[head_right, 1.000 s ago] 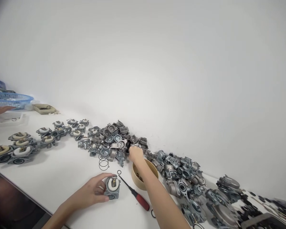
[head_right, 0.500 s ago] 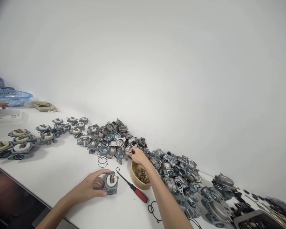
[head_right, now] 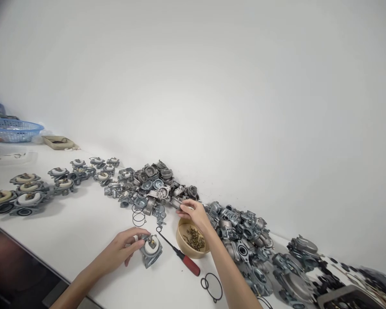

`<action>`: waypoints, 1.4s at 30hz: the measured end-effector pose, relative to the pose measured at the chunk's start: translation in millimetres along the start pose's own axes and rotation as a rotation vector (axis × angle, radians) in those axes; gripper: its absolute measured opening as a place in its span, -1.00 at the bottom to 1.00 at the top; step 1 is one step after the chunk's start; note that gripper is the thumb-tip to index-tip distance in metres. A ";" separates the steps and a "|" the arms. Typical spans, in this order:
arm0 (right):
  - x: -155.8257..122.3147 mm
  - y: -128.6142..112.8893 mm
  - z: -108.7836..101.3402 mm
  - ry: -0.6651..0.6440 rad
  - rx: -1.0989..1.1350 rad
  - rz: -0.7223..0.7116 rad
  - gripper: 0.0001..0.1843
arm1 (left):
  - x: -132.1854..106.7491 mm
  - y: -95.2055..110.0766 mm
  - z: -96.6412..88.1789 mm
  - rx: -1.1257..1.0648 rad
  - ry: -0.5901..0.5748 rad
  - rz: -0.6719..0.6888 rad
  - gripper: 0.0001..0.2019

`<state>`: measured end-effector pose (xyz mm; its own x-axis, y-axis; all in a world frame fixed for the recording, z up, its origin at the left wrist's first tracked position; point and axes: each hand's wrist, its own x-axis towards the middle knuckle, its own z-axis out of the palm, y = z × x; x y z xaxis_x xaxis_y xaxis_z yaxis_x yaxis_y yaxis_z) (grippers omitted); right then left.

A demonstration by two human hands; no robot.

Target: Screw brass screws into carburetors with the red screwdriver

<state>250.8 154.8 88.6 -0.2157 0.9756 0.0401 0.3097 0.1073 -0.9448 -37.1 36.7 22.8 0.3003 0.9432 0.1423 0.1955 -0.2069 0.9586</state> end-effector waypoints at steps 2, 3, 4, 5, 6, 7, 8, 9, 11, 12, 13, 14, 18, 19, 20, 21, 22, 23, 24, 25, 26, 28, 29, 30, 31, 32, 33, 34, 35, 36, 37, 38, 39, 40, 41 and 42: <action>-18.2 1.3 -4.9 0.018 0.043 -0.014 -0.44 | -0.1 -0.6 1.5 -0.002 -0.001 -0.013 -0.54; -27.5 2.6 -7.4 0.031 0.052 -0.020 -0.40 | 0.1 -1.6 3.2 -0.005 -0.003 -0.019 -0.54; -36.7 4.5 -9.5 0.048 0.054 -0.025 -0.38 | 0.4 -2.8 5.8 -0.012 -0.006 -0.026 -0.55; -45.6 7.2 -11.1 0.069 0.051 -0.030 -0.37 | 0.8 -4.1 9.3 -0.019 -0.008 -0.030 -0.56; -54.1 10.6 -11.6 0.094 0.047 -0.034 -0.38 | 1.2 -5.2 13.6 -0.028 -0.008 -0.034 -0.56; -62.1 14.5 -11.0 0.123 0.040 -0.042 -0.39 | 1.5 -6.0 18.4 -0.036 -0.006 -0.036 -0.57; -69.4 18.5 -9.2 0.157 0.025 -0.061 -0.41 | 1.8 -6.4 23.5 -0.043 -0.002 -0.037 -0.58; -75.9 22.3 -6.3 0.193 -0.003 -0.096 -0.45 | 2.0 -6.5 28.3 -0.047 0.002 -0.039 -0.59; -86.6 27.2 1.6 0.239 -0.119 -0.211 -0.55 | 2.0 -5.9 35.5 -0.046 0.011 -0.045 -0.61; -90.6 28.0 5.7 0.249 -0.203 -0.281 -0.62 | 1.9 -5.6 37.3 -0.046 0.013 -0.051 -0.62; -93.8 27.7 9.4 0.252 -0.293 -0.348 -0.69 | 1.7 -5.4 38.0 -0.047 0.016 -0.060 -0.62; -96.3 26.8 12.4 0.249 -0.376 -0.404 -0.76 | 1.5 -5.3 37.5 -0.051 0.018 -0.070 -0.62; -101.7 24.9 19.1 0.241 -0.568 -0.557 -0.93 | 0.2 -4.8 30.5 -0.098 0.000 -0.100 -0.63; -102.4 25.8 20.7 0.231 -0.591 -0.587 -0.94 | -0.4 -4.3 28.9 -0.113 -0.014 -0.104 -0.64; -103.1 26.9 22.7 0.223 -0.611 -0.620 -0.94 | -0.9 -3.5 27.6 -0.126 -0.031 -0.107 -0.65; -103.8 27.8 25.2 0.213 -0.633 -0.656 -0.92 | -1.5 -2.5 26.8 -0.137 -0.047 -0.110 -0.65; -104.5 28.1 28.0 0.200 -0.654 -0.698 -0.90 | -2.0 -1.5 26.4 -0.146 -0.060 -0.111 -0.66; -105.4 27.7 31.1 0.180 -0.676 -0.744 -0.88 | -2.5 -0.4 26.4 -0.152 -0.073 -0.111 -0.65; -106.5 26.3 34.2 0.154 -0.701 -0.790 -0.84 | -2.8 0.5 26.7 -0.155 -0.083 -0.111 -0.65; -107.9 24.2 37.1 0.124 -0.730 -0.836 -0.79 | -3.0 1.3 27.1 -0.155 -0.089 -0.111 -0.65; -109.6 21.4 39.6 0.090 -0.763 -0.877 -0.73 | -3.1 1.7 27.6 -0.151 -0.091 -0.111 -0.64; -113.3 15.3 43.1 0.023 -0.836 -0.930 -0.60 | -2.8 1.9 28.7 -0.138 -0.091 -0.113 -0.64; -115.4 12.5 44.2 -0.005 -0.870 -0.943 -0.55 | -2.5 1.7 29.1 -0.129 -0.089 -0.114 -0.64; -117.4 10.0 44.9 -0.027 -0.897 -0.954 -0.51 | -2.3 1.4 29.5 -0.121 -0.087 -0.113 -0.64; -119.3 7.9 45.4 -0.040 -0.914 -0.961 -0.49 | -2.2 1.0 29.8 -0.113 -0.087 -0.113 -0.65; -121.1 6.3 46.0 -0.043 -0.925 -0.970 -0.48 | -2.1 0.7 30.0 -0.107 -0.088 -0.112 -0.66; -122.9 5.1 46.6 -0.037 -0.928 -0.982 -0.48 | -2.1 0.5 30.2 -0.102 -0.089 -0.112 -0.66; -124.5 4.3 47.4 -0.028 -0.925 -0.996 -0.47 | -2.2 0.3 30.3 -0.098 -0.089 -0.113 -0.67; -125.9 3.7 48.3 -0.023 -0.915 -1.008 -0.45 | -2.3 0.1 30.4 -0.096 -0.087 -0.115 -0.69; -127.1 3.5 49.1 -0.023 -0.898 -1.018 -0.42 | -2.3 0.0 30.6 -0.093 -0.085 -0.117 -0.69; -128.0 3.6 49.8 -0.032 -0.875 -1.018 -0.40 | -2.2 -0.2 30.7 -0.090 -0.081 -0.119 -0.70; -128.5 4.1 50.3 -0.049 -0.845 -1.011 -0.39 | -2.0 -0.3 30.8 -0.088 -0.079 -0.120 -0.71; -128.6 5.0 50.5 -0.067 -0.811 -1.002 -0.40 | -1.7 -0.4 31.0 -0.087 -0.078 -0.121 -0.71; -128.1 6.2 50.3 -0.080 -0.778 -0.994 -0.43 | -1.5 -0.5 31.1 -0.085 -0.079 -0.121 -0.72; -127.2 7.7 49.8 -0.085 -0.749 -0.987 -0.47 | -1.2 -0.5 31.1 -0.085 -0.082 -0.120 -0.72; -126.0 9.3 49.0 -0.082 -0.724 -0.982 -0.50 | -1.1 -0.4 30.9 -0.086 -0.086 -0.121 -0.73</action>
<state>235.4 23.5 58.8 -0.6975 0.4078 0.5892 0.4207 0.8987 -0.1238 -8.6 27.8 14.6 0.3588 0.9334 0.0067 0.1559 -0.0670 0.9855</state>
